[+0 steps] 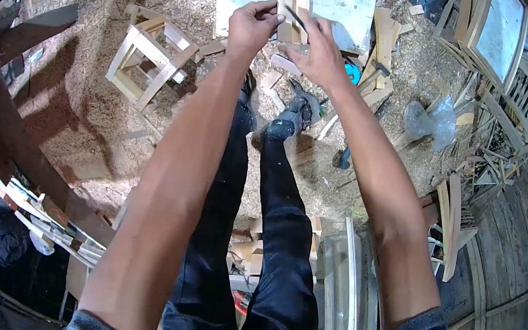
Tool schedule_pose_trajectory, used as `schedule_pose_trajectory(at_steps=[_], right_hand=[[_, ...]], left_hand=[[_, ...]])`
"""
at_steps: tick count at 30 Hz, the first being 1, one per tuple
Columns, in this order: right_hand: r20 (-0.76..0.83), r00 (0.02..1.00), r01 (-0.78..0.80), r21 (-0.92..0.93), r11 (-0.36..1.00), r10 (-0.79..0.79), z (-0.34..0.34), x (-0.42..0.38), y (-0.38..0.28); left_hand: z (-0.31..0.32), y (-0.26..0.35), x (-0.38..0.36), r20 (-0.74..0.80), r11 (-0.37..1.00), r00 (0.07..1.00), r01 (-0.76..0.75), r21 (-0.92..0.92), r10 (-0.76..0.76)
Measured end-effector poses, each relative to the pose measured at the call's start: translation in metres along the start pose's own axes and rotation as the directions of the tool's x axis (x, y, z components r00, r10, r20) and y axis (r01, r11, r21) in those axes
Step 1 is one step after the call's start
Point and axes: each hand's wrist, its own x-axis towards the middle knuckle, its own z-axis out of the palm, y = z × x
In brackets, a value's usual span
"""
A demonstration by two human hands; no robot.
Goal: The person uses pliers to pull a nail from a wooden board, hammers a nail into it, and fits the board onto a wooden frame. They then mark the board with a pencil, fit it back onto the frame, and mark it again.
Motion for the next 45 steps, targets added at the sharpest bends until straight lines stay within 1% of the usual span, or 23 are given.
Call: schedule_pose_trajectory(at_steps=[1,2,3,4,5,6,7,8,10,13,14,15,17,23,26,29,33,35,39,41,42,44,45], right_hand=[[-0.148,0.988,0.051,0.019,0.999,-0.047,0.004,-0.003,-0.001],[-0.29,0.952,0.107,0.03,0.994,-0.094,0.008,-0.005,0.0],[-0.286,0.953,0.11,0.025,0.994,-0.098,0.0,-0.006,-0.011],[-0.162,0.985,-0.049,0.099,0.994,0.065,-0.013,-0.007,-0.028],[-0.027,0.974,-0.22,0.15,0.964,0.226,-0.021,-0.007,-0.038],[-0.07,0.98,-0.176,0.148,0.973,0.188,-0.023,-0.004,-0.041],[-0.072,0.98,-0.174,0.147,0.974,0.186,-0.025,0.001,-0.045],[-0.076,0.972,-0.214,0.128,0.969,0.224,-0.028,0.007,-0.05],[-0.101,0.959,-0.256,0.1,0.961,0.266,-0.035,0.021,-0.06],[-0.106,0.955,-0.264,0.114,0.958,0.276,-0.033,0.036,-0.058],[-0.139,0.96,-0.233,0.077,0.97,0.241,-0.03,0.04,-0.056],[-0.137,0.961,-0.233,0.072,0.97,0.241,-0.032,0.043,-0.057],[-0.073,0.961,-0.262,0.078,0.962,0.268,-0.035,0.047,-0.06],[-0.046,0.948,-0.312,0.071,0.947,0.315,-0.033,0.05,-0.063],[-0.056,0.948,-0.312,0.025,0.95,0.313,-0.03,0.051,-0.059],[-0.059,0.954,-0.295,-0.031,0.955,0.292,-0.03,0.052,-0.058],[-0.047,0.958,-0.285,-0.044,0.958,0.283,-0.032,0.055,-0.056],[-0.008,0.973,-0.232,-0.07,0.97,0.232,-0.035,0.057,-0.053],[0.017,0.981,-0.192,-0.114,0.975,0.196,-0.036,0.053,-0.051],[0.081,0.975,-0.201,-0.099,0.975,0.209,-0.033,0.041,-0.052],[0.075,0.981,-0.167,-0.132,0.977,0.177,-0.027,0.028,-0.046],[0.205,0.943,-0.222,-0.194,0.955,0.261,-0.025,-0.002,-0.048],[0.3,0.902,-0.268,-0.18,0.946,0.312,-0.023,-0.014,-0.046]], left_hand=[[0.0,0.002,0.001,0.003,1.0,1.0,-0.005,-0.002,0.005],[0.0,0.004,0.001,0.018,0.999,0.999,-0.043,0.02,0.043],[0.0,0.003,0.001,0.033,0.996,0.997,-0.077,0.042,0.076],[-0.001,0.003,0.003,0.031,0.99,0.993,-0.118,0.083,0.115],[0.0,0.002,0.003,0.036,0.99,0.993,-0.115,0.078,0.113],[0.0,0.003,0.003,0.04,0.987,0.993,-0.115,0.109,0.111],[-0.001,0.006,0.005,0.041,0.983,0.993,-0.118,0.142,0.113],[-0.001,0.008,0.005,0.038,0.982,0.993,-0.12,0.144,0.116],[0.0,0.015,0.003,0.038,0.981,0.998,-0.048,0.189,0.042],[-0.001,0.016,0.006,0.056,0.976,0.997,-0.065,0.207,0.055],[-0.001,0.013,0.006,0.058,0.983,0.997,-0.063,0.17,0.054],[-0.001,0.01,0.008,0.058,0.984,0.997,-0.061,0.166,0.052],[-0.003,0.003,0.01,0.098,0.986,0.991,-0.106,0.13,0.094],[-0.002,0.012,0.007,0.088,0.988,0.995,-0.063,0.138,0.051],[-0.003,0.006,0.009,0.1,0.98,0.991,-0.108,0.166,0.092],[-0.003,0.004,0.01,0.095,0.987,0.991,-0.102,0.127,0.09],[-0.003,0.007,0.009,0.098,0.987,0.991,-0.105,0.123,0.093],[-0.003,0.014,0.006,0.105,0.988,0.993,-0.063,0.139,0.049],[-0.004,0.009,0.006,0.108,0.988,0.992,-0.08,0.133,0.066],[-0.004,0.008,0.007,0.1,0.995,0.993,-0.068,0.071,0.061],[-0.003,0.007,0.006,0.102,0.995,0.993,-0.067,0.068,0.059],[-0.003,0.007,0.006,0.09,0.993,0.993,-0.081,0.089,0.073],[-0.003,0.007,0.006,0.088,0.993,0.993,-0.081,0.089,0.073]])
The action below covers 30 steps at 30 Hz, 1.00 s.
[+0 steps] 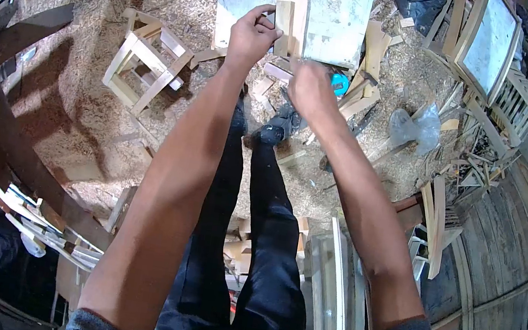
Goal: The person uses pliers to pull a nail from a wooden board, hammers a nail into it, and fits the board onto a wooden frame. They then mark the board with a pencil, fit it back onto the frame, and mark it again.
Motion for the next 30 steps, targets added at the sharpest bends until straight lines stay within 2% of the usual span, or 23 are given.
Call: schedule_pose_trajectory(at_steps=[1,3,5,7,8,10,11,14,17,20,22,24,28,30], right_hand=[[0.109,0.993,-0.043,0.024,0.999,0.04,0.007,-0.01,0.006],[0.14,0.99,0.008,0.014,1.0,-0.01,0.02,-0.039,0.017],[0.163,0.985,0.058,0.004,0.998,-0.057,0.025,-0.053,0.022],[-0.197,0.98,0.039,0.153,0.987,-0.009,0.025,-0.056,0.021],[-0.206,0.979,0.038,0.155,0.987,-0.006,0.023,-0.05,0.022],[-0.36,0.911,-0.054,0.376,0.925,0.2,0.0,-0.029,0.013],[-0.343,0.901,-0.107,0.42,0.901,0.267,-0.014,-0.017,0.007],[-0.461,0.84,-0.05,0.458,0.888,0.286,-0.011,0.032,0.007],[-0.441,0.845,0.01,0.576,0.817,0.302,-0.008,0.064,-0.001],[-0.398,0.861,-0.019,0.599,0.8,0.318,-0.006,0.082,-0.008],[-0.385,0.852,-0.077,0.578,0.813,0.354,-0.007,0.089,-0.009],[-0.371,0.865,-0.074,0.573,0.816,0.339,-0.005,0.096,-0.003],[-0.383,0.891,-0.045,0.457,0.889,0.242,-0.006,0.102,0.006],[-0.379,0.895,-0.051,0.436,0.899,0.234,-0.008,0.104,0.006]], left_hand=[[0.0,0.0,0.0,-0.007,1.0,1.0,0.0,0.023,0.0],[0.002,-0.001,-0.001,-0.011,0.999,1.0,0.0,0.044,0.0],[0.001,0.002,-0.001,0.008,1.0,1.0,0.017,-0.021,-0.017],[-0.001,0.003,-0.003,0.016,0.999,1.0,0.02,-0.042,-0.02],[0.0,0.004,-0.003,0.025,0.998,0.999,0.028,-0.065,-0.026],[-0.001,0.005,-0.003,0.034,0.997,0.999,0.018,-0.082,-0.016],[-0.002,0.006,-0.003,0.044,0.996,0.999,0.025,-0.08,-0.022],[-0.001,0.008,0.0,0.059,0.998,0.998,0.026,-0.06,-0.023],[-0.002,0.007,-0.001,0.063,0.998,0.997,0.046,-0.036,-0.043],[-0.001,0.004,0.0,0.041,0.997,0.997,0.065,-0.035,-0.064],[0.0,0.003,0.0,0.002,1.0,1.0,0.003,-0.007,-0.003],[-0.001,0.003,-0.001,0.006,0.999,1.0,0.026,-0.027,-0.026],[-0.002,0.0,0.0,-0.022,1.0,1.0,0.004,0.027,-0.004],[-0.001,0.0,0.002,-0.046,0.986,0.999,0.003,0.169,0.005]])
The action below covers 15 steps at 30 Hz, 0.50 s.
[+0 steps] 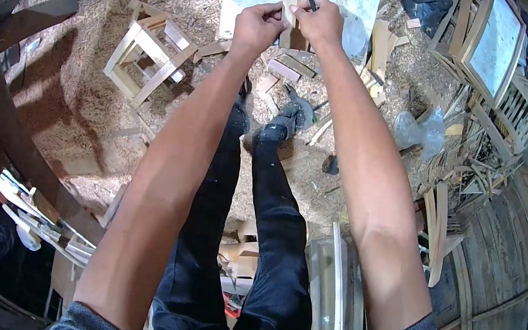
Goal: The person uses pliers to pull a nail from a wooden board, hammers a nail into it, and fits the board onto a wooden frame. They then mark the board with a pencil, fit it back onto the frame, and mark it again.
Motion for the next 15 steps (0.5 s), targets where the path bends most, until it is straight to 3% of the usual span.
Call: schedule_pose_trajectory(at_steps=[2,4,5,7,14,15], right_hand=[[0.017,0.999,0.032,-0.062,0.998,-0.031,0.002,0.004,0.003],[0.065,0.998,0.018,-0.103,0.995,-0.011,-0.008,0.005,-0.006],[0.113,0.994,0.021,-0.107,0.994,-0.008,-0.013,0.006,-0.011],[0.165,0.986,0.034,-0.135,0.99,-0.012,-0.015,0.01,-0.011],[0.115,0.986,0.141,-0.218,0.966,-0.118,-0.009,0.016,-0.002],[0.104,0.989,0.13,-0.227,0.965,-0.108,-0.009,0.017,-0.003]], left_hand=[[-0.002,0.0,0.001,0.008,1.0,1.0,-0.004,-0.01,0.004],[-0.007,0.016,-0.004,0.076,0.973,0.993,-0.105,0.205,0.091],[-0.005,0.008,0.003,0.096,0.979,0.989,-0.126,0.161,0.112],[-0.007,0.023,0.005,0.103,0.966,0.993,-0.087,0.242,0.063],[-0.006,0.041,0.026,0.128,0.817,0.987,0.007,0.577,-0.1],[-0.006,0.041,0.024,0.118,0.817,0.993,-0.056,0.573,-0.015]])
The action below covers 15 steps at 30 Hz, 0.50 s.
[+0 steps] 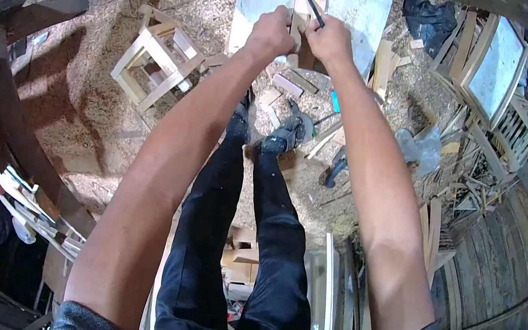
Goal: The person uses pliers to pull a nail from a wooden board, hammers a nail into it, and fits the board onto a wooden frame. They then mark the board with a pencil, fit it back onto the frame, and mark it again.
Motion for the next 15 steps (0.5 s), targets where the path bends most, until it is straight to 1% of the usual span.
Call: schedule_pose_trajectory(at_steps=[1,2,3,4,5,7,8,9,11,12,13,14,15], right_hand=[[-0.006,1.0,-0.011,-0.007,1.0,0.011,0.001,0.001,-0.001],[-0.009,1.0,-0.002,-0.004,1.0,0.002,0.0,0.004,-0.002],[0.039,0.999,-0.014,-0.003,1.0,0.014,-0.003,0.004,-0.003],[0.086,0.996,-0.028,-0.005,1.0,0.028,-0.006,0.004,-0.004],[0.083,0.996,-0.026,-0.006,1.0,0.027,-0.009,0.005,-0.005],[0.178,0.981,-0.06,-0.093,0.994,0.076,-0.019,0.003,-0.011],[0.212,0.976,-0.034,-0.089,0.995,0.052,-0.026,0.002,-0.011],[0.211,0.976,-0.029,-0.088,0.996,0.047,-0.028,0.002,-0.008],[0.122,0.992,0.052,-0.061,0.997,-0.044,-0.028,0.003,0.001],[0.191,0.981,0.043,-0.136,0.99,-0.016,-0.04,0.0,-0.01],[0.193,0.981,0.043,-0.138,0.99,-0.016,-0.047,-0.001,-0.012],[0.19,0.965,0.203,-0.101,0.974,-0.182,-0.054,-0.001,-0.013],[0.185,0.922,0.358,-0.065,0.931,-0.342,-0.058,-0.001,-0.01]], left_hand=[[0.0,0.0,0.0,-0.011,1.0,1.0,-0.002,0.001,0.002],[0.0,0.0,-0.001,-0.009,1.0,1.0,0.029,-0.012,-0.029],[0.001,0.0,-0.003,-0.003,0.998,0.998,0.059,-0.026,-0.059],[0.001,-0.001,-0.006,-0.066,0.999,0.998,0.022,-0.038,-0.024],[0.001,-0.001,-0.004,-0.068,0.999,0.997,0.019,-0.039,-0.022],[-0.005,0.005,-0.004,0.104,0.993,0.987,0.122,-0.002,-0.121],[-0.008,0.01,-0.004,0.133,0.989,0.98,0.14,0.045,-0.145],[-0.008,0.01,-0.003,0.128,0.989,0.981,0.141,0.045,-0.146],[-0.003,0.003,0.002,0.141,0.989,0.98,0.135,0.061,-0.143],[0.001,-0.002,0.003,0.104,0.989,0.983,0.15,0.007,-0.15],[-0.001,-0.002,0.003,0.105,0.988,0.983,0.152,0.006,-0.151],[-0.001,0.0,0.006,0.125,0.988,0.98,0.149,0.048,-0.154],[-0.001,0.002,0.006,0.147,0.985,0.976,0.147,0.089,-0.159]])
